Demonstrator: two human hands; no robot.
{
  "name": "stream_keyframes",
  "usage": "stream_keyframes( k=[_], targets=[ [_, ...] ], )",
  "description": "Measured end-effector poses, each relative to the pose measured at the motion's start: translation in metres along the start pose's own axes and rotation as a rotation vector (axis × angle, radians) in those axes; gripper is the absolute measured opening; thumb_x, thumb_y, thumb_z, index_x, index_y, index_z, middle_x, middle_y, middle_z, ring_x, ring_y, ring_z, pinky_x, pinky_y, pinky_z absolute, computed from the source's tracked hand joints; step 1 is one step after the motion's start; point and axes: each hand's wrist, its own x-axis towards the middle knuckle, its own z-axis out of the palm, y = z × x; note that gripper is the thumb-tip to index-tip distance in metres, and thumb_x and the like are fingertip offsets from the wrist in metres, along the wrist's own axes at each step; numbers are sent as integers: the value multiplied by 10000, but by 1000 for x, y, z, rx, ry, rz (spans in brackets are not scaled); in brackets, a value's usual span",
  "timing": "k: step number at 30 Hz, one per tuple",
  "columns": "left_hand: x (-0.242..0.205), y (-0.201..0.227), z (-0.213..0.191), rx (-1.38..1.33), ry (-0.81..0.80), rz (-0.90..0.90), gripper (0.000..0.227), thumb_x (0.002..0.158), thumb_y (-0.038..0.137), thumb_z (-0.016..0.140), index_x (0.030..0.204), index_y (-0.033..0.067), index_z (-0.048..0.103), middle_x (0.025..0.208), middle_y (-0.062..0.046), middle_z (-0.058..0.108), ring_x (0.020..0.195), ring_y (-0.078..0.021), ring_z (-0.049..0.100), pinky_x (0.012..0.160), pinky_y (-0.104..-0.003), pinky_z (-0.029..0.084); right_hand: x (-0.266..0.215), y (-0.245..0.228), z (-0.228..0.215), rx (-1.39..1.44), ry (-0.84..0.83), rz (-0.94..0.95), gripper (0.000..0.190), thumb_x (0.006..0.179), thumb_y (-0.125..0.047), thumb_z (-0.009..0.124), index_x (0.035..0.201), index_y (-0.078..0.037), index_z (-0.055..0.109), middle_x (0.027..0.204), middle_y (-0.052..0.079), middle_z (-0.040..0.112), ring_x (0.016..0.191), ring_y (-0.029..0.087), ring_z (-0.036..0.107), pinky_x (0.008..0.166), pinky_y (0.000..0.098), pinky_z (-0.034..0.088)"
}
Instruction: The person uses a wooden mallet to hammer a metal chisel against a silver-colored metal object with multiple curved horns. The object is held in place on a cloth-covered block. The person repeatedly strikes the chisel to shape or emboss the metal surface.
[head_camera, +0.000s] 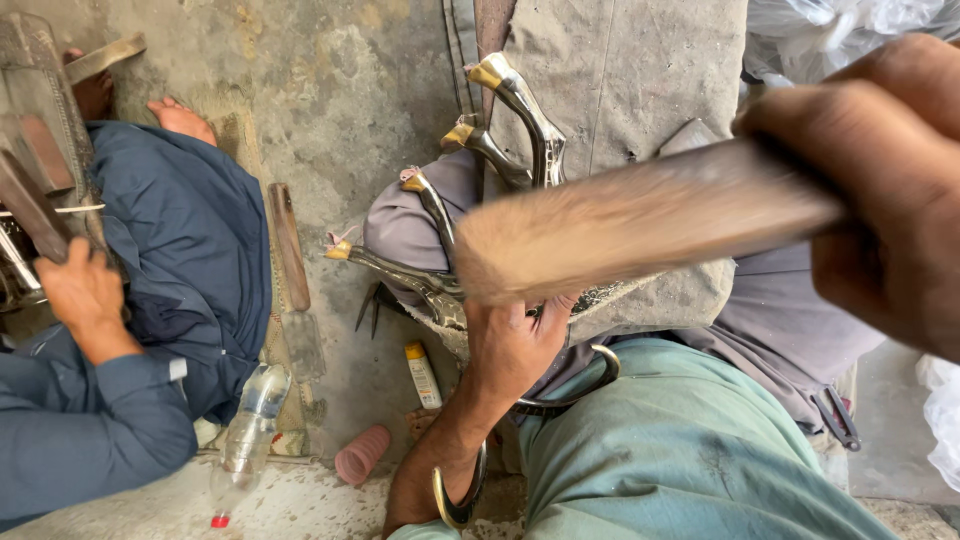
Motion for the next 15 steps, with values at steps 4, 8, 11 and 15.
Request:
stream_keyframes(
  k=[4,8,11,15],
  targets=[
    [2,1,-1,15,7,20,252,982,208,753,1115,16,658,974,-88,742,846,-170,785,702,-271,673,-5,0,2,-61,-20,8,671,602,114,772,1256,19,657,977,179,624,765,272,643,676,382,549],
    [3,2,-4,215,38,154,224,979,189,763,1102,34,658,988,-93,742,882,-229,758,760,-350,619,-7,-1,2,96,-6,89,600,664,124,750,1249,68,625,993,192,607,763,261,622,666,373,533],
    [4,3,-3,108,24,89,213,982,186,760,1088,33,656,969,-94,745,856,-210,773,726,-319,641,-7,-2,2,-69,-40,41,642,585,81,771,1214,17,660,959,158,621,783,250,635,675,363,539],
    [3,2,-3,127,34,119,202,981,183,755,1068,28,659,962,-104,743,844,-220,769,713,-325,623,-8,-1,1,57,-25,91,608,624,97,761,1218,40,645,974,163,629,800,267,641,712,390,539]
  ],
)
